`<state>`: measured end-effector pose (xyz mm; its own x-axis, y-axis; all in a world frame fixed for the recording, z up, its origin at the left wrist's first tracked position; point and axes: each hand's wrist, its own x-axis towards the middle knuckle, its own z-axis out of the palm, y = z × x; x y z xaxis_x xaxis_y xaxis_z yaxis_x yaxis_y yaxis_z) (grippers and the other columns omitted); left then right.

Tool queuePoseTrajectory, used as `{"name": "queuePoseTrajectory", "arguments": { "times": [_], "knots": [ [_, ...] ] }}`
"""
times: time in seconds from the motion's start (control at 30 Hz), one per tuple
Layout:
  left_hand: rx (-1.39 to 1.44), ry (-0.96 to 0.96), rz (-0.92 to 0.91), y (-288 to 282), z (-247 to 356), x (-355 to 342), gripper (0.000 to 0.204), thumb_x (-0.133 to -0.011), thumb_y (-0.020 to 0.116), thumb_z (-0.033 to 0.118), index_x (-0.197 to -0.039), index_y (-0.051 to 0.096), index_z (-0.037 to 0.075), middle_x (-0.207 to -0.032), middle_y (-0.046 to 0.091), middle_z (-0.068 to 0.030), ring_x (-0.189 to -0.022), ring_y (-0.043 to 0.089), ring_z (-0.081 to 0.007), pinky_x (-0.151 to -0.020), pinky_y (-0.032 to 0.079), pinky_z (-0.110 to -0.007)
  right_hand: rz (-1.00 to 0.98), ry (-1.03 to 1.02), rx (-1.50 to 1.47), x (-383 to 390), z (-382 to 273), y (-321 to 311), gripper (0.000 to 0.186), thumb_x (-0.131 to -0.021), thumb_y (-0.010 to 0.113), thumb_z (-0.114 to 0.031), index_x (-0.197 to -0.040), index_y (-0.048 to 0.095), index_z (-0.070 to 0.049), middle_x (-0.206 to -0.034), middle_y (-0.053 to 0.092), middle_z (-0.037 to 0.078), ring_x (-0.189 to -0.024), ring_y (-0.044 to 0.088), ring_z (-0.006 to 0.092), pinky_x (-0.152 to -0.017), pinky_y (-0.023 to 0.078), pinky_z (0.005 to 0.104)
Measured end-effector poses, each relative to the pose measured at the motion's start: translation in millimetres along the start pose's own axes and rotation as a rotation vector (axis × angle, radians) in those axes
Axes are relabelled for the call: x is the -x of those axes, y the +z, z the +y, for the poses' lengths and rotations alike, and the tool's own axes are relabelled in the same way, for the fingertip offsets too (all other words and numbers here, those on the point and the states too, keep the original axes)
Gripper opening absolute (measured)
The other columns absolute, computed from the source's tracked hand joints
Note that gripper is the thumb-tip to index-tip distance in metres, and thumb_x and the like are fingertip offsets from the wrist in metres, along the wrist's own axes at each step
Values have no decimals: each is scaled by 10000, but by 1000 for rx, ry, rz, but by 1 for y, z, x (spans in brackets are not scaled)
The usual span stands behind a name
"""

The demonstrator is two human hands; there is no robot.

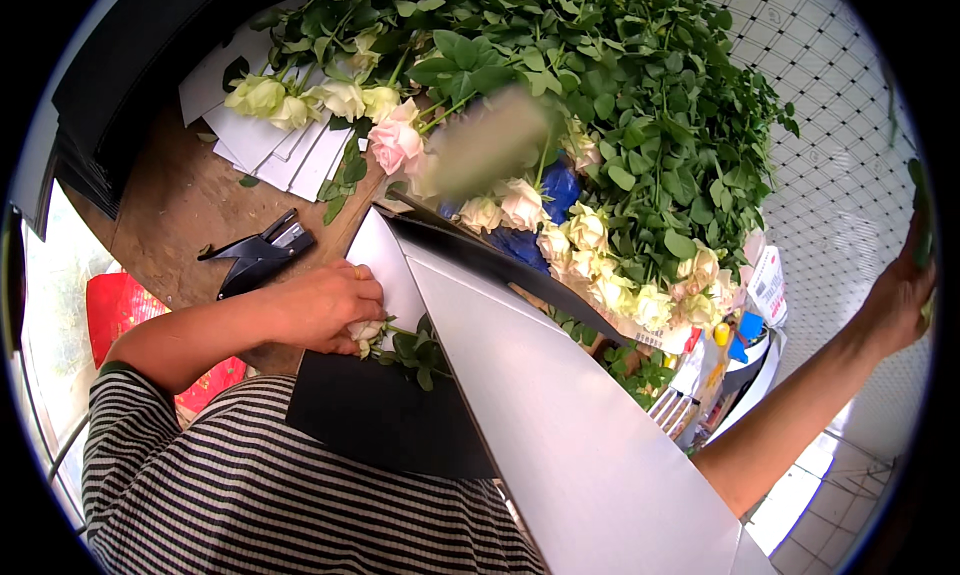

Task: The person arranges white roses and green foliage into a black and white paper wrap on a work table. They repeatedly pick up flowers, place them into the wrap, adjust positioning, and staple the paper to secure the arrangement.

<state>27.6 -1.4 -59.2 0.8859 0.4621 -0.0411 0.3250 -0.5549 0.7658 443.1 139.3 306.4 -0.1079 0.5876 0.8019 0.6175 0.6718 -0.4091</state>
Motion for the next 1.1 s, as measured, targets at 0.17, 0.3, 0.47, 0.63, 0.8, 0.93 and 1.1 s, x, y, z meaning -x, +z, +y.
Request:
{"name": "queuePoseTrajectory", "arguments": {
  "times": [0.17, 0.3, 0.47, 0.63, 0.8, 0.93, 1.1],
  "knots": [
    [32, -5, 22, 4, -3, 2, 477, -644, 805, 225, -1053, 644, 42, -989, 595, -75, -1024, 536, -280, -885, 446, -401, -183, 186, 213, 62, -30, -40, 225, -937, 541, -173, -1086, 567, -6, -980, 610, 97, -909, 561, 243, -836, 438, 373],
    [93, -42, 64, 6, -5, 7, 519, -639, 820, 226, -1092, 611, 85, -1022, 606, -75, -1043, 528, -295, -910, 448, -401, -548, 457, 293, 129, -78, -79, 258, -917, 570, -180, -1091, 576, 9, -947, 615, 92, -840, 565, 216, -759, 438, 342],
    [90, -38, 176, 3, 3, 15, 453, -662, 816, 187, -1071, 648, 87, -1014, 570, -80, -1017, 534, -292, -868, 464, -391, -1032, 808, 198, 236, -83, -44, 301, -892, 607, -190, -1097, 587, 28, -905, 621, 86, -754, 569, 182, -663, 439, 302],
    [117, -152, 107, -3, 2, 27, 460, -713, 784, 184, -1154, 666, 136, -936, 577, -78, -879, 588, -271, -748, 471, -386, -783, 1003, -221, 291, -68, 32, 277, -861, 630, -185, -1034, 637, 32, -855, 639, 74, -700, 582, 143, -608, 446, 260],
    [248, -280, 27, -2, 5, 28, 424, -772, 744, 213, -1182, 660, 149, -753, 611, -86, -695, 613, -269, -649, 473, -397, -1305, 699, -173, 279, -84, 115, 78, -842, 561, -1, -889, 591, 53, -790, 567, 166, -690, 558, 330, -645, 446, 371],
    [300, -286, 16, -4, 3, 30, 442, -800, 734, 214, -1229, 640, 165, -647, 604, -109, -607, 598, -287, -599, 452, -402, -1213, 572, -144, 318, -86, 193, 90, -892, 578, -76, -958, 556, -20, -845, 567, 169, -805, 586, 382, -678, 476, 414],
    [416, -288, 22, -1, 0, 32, 437, -819, 726, 224, -1237, 633, 137, -636, 585, -100, -584, 572, -256, -583, 439, -378, -1066, 185, 67, 367, -65, 228, 94, -843, 625, -111, -933, 598, -105, -828, 588, 67, -796, 615, 286, -658, 512, 393]
  ]
}}
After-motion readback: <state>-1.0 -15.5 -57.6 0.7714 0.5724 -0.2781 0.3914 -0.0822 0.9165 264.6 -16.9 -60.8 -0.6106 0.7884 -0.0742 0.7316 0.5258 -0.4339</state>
